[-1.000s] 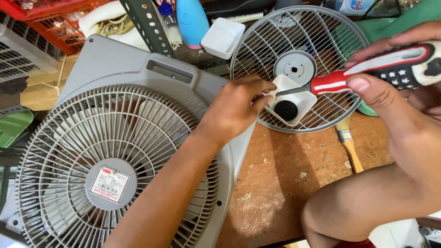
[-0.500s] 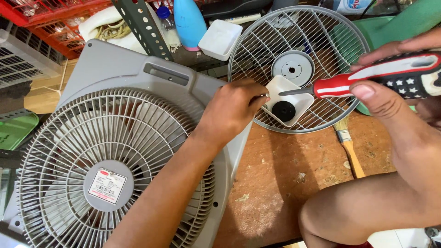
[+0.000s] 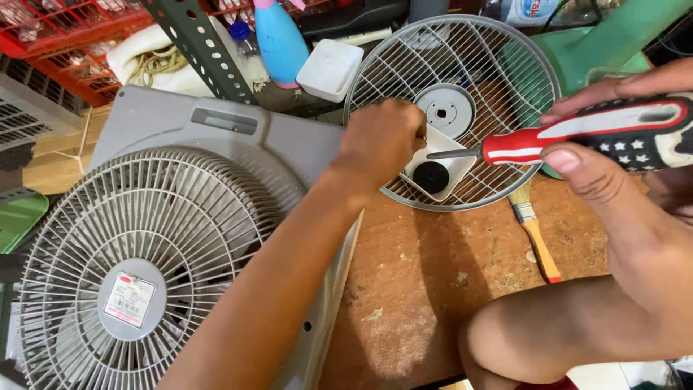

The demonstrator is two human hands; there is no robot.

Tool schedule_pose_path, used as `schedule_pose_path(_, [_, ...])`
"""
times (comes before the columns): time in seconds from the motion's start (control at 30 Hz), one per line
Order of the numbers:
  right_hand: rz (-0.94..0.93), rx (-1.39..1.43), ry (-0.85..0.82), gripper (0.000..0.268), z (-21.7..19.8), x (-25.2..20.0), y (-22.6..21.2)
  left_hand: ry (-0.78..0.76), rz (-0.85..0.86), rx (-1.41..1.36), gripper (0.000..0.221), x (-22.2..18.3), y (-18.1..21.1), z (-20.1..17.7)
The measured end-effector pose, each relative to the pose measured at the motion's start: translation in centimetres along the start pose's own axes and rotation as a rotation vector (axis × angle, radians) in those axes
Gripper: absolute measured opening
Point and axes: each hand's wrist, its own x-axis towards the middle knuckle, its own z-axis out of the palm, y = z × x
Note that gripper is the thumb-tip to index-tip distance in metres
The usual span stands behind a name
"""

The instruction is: Repairing a box fan by disassembling and reassembling its housing using a screwdriver

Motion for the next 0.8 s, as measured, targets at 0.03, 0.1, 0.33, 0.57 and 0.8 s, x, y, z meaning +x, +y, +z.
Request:
schedule_pose_path(0.03, [-0.019, -0.020, -0.016, 0.020, -0.2, 0.1, -0.1, -0.065, -0.049, 0.013, 0.016, 0.6, -0.1, 0.5])
schedule_pose_path(0.1, [0.052, -0.008, -0.009, 0.018, 0.3, 0.2, 0.8, -0.039, -0.036, -0.007, 0.014, 1.1, -0.8, 1.7])
schedule_pose_path(0.33, [0.076, 0.170, 0.015, 0.030, 1.0, -0.3, 2.9, -0.080, 0.087, 0.382, 0.033, 0.5, -1.4, 0.6])
schedule_pose_path(0.57, [0.113, 0.211, -0.002, 0.037, 1.1, -0.5, 3.9, 0.044, -0.142, 0.299, 0.039, -9.0, -13.0, -12.6])
schedule_pose_path(0.8, [0.085, 0.167, -0.049, 0.042, 2.2, -0.1, 2.8, 0.057, -0.526, 0.068, 0.049, -15.3, -14.0, -14.4])
